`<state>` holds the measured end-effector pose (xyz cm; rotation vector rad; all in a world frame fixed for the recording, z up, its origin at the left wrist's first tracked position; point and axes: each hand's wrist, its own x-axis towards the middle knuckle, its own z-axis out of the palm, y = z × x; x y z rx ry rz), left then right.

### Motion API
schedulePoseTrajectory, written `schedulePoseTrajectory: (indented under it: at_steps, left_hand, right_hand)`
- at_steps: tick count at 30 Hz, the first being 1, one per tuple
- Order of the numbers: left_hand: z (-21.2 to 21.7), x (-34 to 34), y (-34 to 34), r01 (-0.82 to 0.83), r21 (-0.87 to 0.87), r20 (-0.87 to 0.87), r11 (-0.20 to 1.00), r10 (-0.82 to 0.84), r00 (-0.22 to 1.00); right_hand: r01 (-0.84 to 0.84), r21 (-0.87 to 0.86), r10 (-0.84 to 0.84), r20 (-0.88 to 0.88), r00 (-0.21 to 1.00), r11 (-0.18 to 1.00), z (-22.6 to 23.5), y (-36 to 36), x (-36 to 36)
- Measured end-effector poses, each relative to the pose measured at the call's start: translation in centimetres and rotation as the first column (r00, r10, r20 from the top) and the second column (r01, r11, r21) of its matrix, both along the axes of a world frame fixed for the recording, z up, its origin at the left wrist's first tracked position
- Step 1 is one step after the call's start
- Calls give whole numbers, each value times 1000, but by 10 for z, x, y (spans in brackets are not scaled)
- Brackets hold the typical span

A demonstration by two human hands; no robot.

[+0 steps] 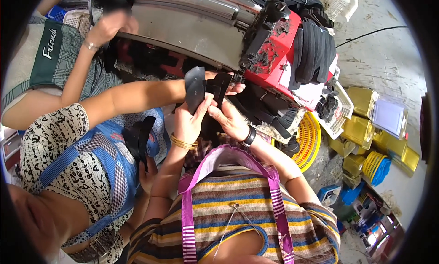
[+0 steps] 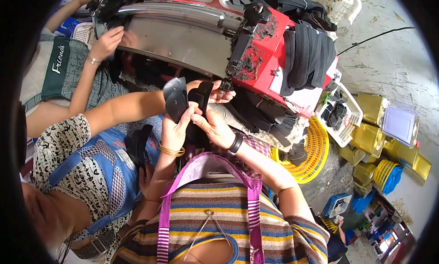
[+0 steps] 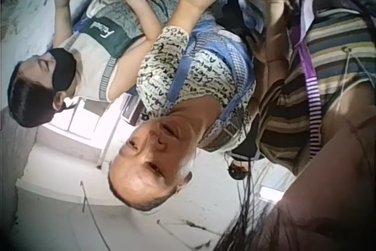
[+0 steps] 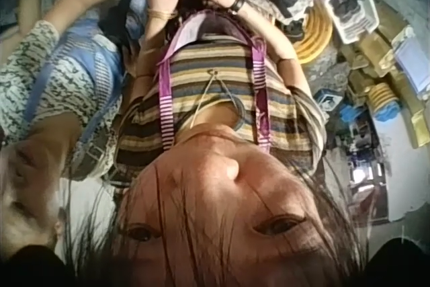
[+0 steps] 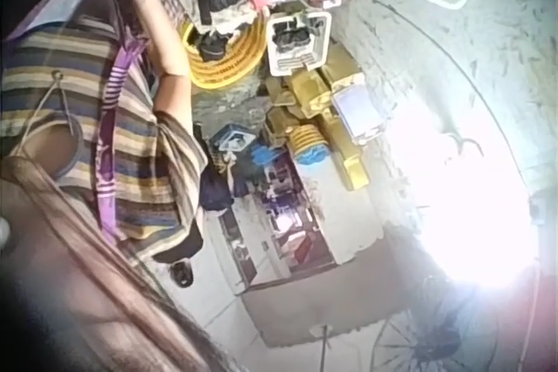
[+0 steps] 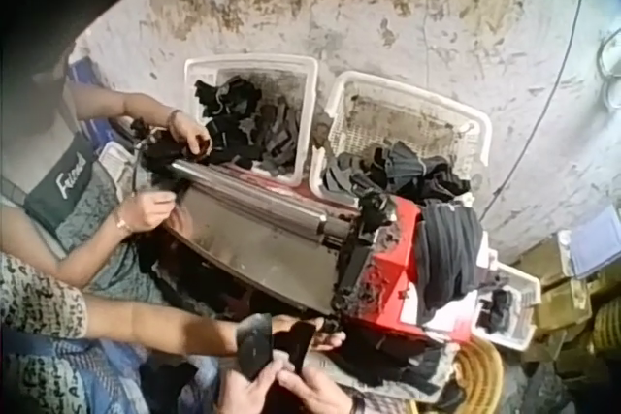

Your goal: Feeding shoe upper components into a skiving or roller machine for edge processing.

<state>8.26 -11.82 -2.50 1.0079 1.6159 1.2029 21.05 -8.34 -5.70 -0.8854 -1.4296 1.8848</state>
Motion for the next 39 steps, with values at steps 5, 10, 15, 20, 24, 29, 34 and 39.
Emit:
schedulePoseTrajectory:
  at_steps: [5,10,15,20,24,29,34,39]
  left_hand:
    - [22,-9,7,27,-30,410,999,-12,912]
    - [56,-58,3,-75,16,190,997,71,979]
    - [13,-47,8,223,34,609,974,-197,768]
    - [-5,-5,0,226,20,622,974,-190,760]
    - [-26,-4,-6,287,-51,727,957,-161,668]
    - [4,4,9,514,-56,929,856,-144,341]
    - [-4,-21,21,554,108,991,826,-136,10]
    - [28,-33,38,296,12,156,955,-294,943]
  right_hand:
    - [2,-435,-100,-203,974,901,13,13,-3]
    - [-4,-532,-142,-233,962,847,36,38,12]
    - [-332,-655,17,-437,899,679,62,35,3]
    - [58,-243,-79,-77,994,968,31,14,-15]
    - [10,61,-12,25,1000,998,17,20,-4]
    - [-50,-313,-30,-246,969,948,30,49,2]
    - [-354,-308,221,-392,893,883,67,72,-15]
    - [91,-41,-98,-263,960,995,70,93,-39]
